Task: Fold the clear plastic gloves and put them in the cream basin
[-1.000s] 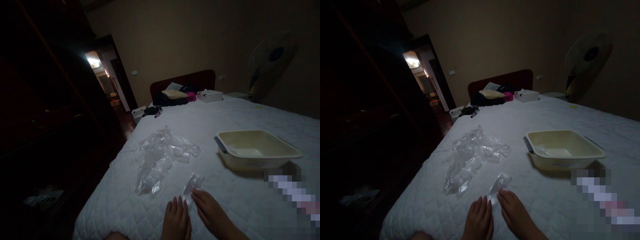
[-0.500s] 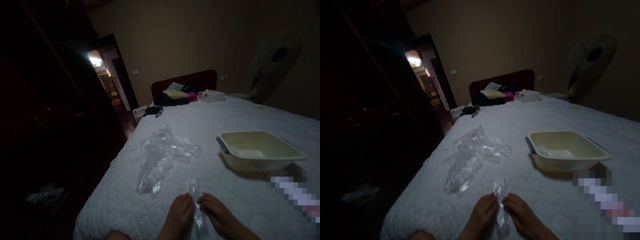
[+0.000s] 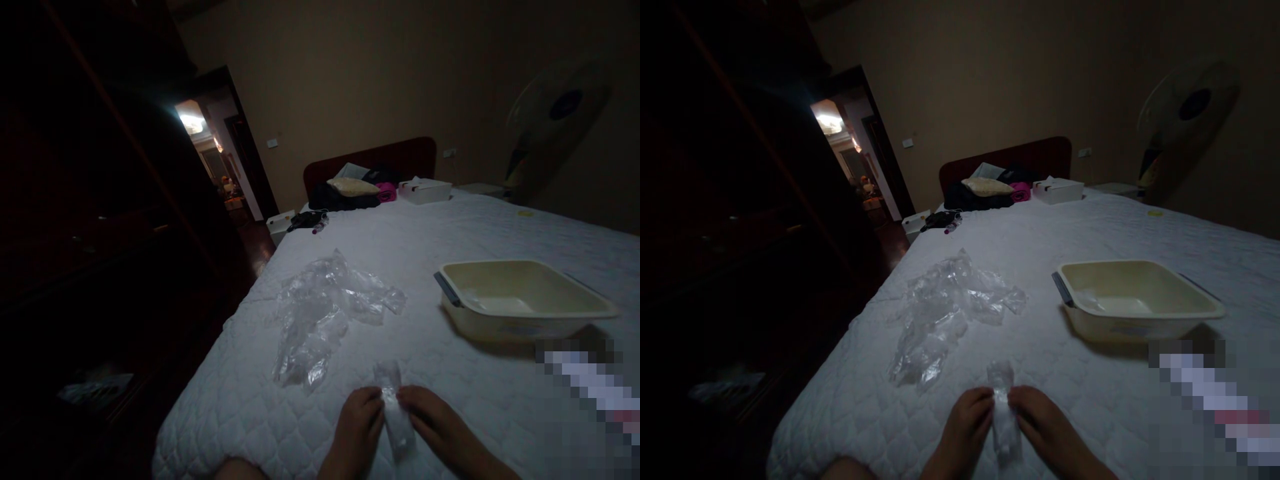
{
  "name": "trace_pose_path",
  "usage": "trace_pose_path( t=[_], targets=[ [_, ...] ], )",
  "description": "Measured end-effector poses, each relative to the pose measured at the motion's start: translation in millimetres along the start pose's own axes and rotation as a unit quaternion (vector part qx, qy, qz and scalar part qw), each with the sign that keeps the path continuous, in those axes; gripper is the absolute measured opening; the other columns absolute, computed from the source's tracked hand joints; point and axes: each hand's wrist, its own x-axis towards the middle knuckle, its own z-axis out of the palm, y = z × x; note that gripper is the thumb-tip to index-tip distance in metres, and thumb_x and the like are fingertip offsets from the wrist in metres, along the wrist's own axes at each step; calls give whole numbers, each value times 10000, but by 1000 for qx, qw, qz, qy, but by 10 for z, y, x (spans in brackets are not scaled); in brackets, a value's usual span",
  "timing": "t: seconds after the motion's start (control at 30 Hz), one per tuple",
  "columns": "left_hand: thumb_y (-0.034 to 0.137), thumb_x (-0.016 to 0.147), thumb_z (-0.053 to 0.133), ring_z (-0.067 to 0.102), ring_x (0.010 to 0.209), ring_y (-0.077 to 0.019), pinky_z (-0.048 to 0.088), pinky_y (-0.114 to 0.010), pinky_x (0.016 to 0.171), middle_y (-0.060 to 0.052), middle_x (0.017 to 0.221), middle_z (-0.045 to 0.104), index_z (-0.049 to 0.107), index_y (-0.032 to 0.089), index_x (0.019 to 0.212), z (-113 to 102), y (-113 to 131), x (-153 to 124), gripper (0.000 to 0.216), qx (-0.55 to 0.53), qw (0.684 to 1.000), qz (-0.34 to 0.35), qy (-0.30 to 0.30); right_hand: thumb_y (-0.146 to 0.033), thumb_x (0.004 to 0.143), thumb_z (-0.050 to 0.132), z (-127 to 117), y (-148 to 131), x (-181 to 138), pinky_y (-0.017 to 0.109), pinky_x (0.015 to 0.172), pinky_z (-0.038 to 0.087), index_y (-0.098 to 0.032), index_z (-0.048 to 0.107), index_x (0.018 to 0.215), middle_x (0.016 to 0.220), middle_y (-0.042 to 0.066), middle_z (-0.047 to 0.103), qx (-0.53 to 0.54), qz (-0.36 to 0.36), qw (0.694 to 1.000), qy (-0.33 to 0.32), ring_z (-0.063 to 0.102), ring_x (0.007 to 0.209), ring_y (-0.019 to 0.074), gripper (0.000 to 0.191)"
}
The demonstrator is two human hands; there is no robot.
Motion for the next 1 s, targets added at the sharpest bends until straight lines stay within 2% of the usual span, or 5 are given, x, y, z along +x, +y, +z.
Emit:
trace_pose_path(
  t=[0.23, 0.43, 0.6, 0.9, 1.0],
  targets=[
    [133, 816, 513, 484, 1088, -223, 404, -428, 934, -35, 949, 642, 613, 210, 925, -26, 93, 75, 167, 14, 999, -27, 17, -337, 869, 433, -20, -191, 78, 334, 852, 460, -205, 625, 954, 967, 74, 658, 44, 67, 996, 23, 597, 913, 206, 248],
    [143, 859, 427, 531, 982, -200, 313, -477, 982, -29, 878, 627, 605, 196, 812, 81, 168, 170, 191, 80, 989, -106, 57, -389, 880, 382, 48, -315, 183, 305, 743, 467, -191, 617, 792, 812, 65, 670, 36, 134, 989, 58, 616, 777, 203, 321],
    [196, 857, 450, 545, 825, -206, 373, -435, 898, -37, 759, 593, 570, 183, 673, 215, 183, 281, 220, 123, 968, -194, 105, -423, 870, 377, 122, -310, 252, 289, 691, 478, -211, 596, 881, 813, 58, 696, 35, 180, 977, 106, 647, 749, 208, 305],
    [255, 852, 485, 450, 1040, -289, 373, -447, 890, -78, 940, 605, 611, 176, 1015, 335, 53, 213, 221, 133, 961, -215, 114, -435, 848, 428, 219, -254, 273, 263, 620, 486, -234, 540, 973, 695, -1, 682, -11, 191, 969, 154, 658, 652, 184, 262],
    [228, 843, 487, 461, 1030, -287, 367, -456, 905, -78, 900, 604, 605, 182, 1079, 350, 50, 205, 268, 150, 961, -203, 112, -428, 851, 443, 214, -277, 254, 265, 630, 499, -232, 531, 976, 681, -8, 676, -6, 185, 970, 158, 658, 650, 175, 249]
  ],
)
